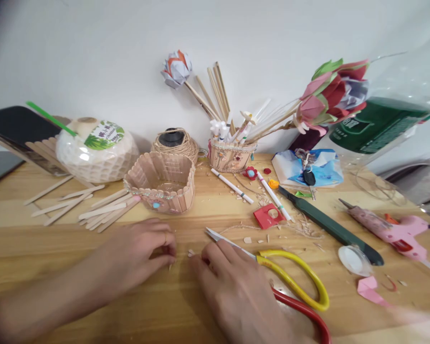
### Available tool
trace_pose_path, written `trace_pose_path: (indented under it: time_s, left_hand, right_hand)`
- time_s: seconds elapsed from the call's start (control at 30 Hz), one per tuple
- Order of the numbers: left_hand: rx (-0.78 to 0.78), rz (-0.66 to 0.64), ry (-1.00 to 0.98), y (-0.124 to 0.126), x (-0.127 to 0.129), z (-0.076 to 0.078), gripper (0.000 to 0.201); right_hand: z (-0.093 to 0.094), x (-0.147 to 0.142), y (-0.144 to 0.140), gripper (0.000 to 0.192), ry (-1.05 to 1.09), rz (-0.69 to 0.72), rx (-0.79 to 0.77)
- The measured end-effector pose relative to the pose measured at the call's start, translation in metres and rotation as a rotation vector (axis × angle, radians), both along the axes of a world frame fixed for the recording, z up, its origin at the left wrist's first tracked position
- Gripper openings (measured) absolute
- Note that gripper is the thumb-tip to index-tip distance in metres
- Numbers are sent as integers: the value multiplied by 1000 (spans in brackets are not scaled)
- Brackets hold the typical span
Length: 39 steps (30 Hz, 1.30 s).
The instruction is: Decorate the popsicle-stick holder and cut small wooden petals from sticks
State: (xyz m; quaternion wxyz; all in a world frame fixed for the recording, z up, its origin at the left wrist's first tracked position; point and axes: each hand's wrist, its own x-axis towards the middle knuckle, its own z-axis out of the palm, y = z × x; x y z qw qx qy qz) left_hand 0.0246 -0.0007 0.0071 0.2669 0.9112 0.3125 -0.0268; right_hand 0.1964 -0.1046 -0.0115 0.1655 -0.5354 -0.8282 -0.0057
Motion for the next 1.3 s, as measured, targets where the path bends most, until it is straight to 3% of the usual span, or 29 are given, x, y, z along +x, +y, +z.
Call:
trace_pose_path:
  time_s: [0.17, 0.33, 0.53, 0.7, 1.3]
  left_hand:
    - [-3, -71, -207, 4, 3, -9, 28]
    - [72, -139, -208, 7, 5, -18, 29]
    - [39, -110, -226, 8, 6, -20, 26]
    - [39, -110, -250, 9, 6, -22, 24]
    - [-7, -94, -273, 9, 6, -22, 17]
  right_hand:
    - [-9, -2, -5, 37, -8, 6, 16]
    - [-13, -3, -7, 38, 11, -12, 54]
    - [-20, -5, -7, 38, 23, -15, 85]
    - [-15, -6, -8, 40, -9, -20, 1]
    - [-3, -3, -15, 46, -49, 20, -9]
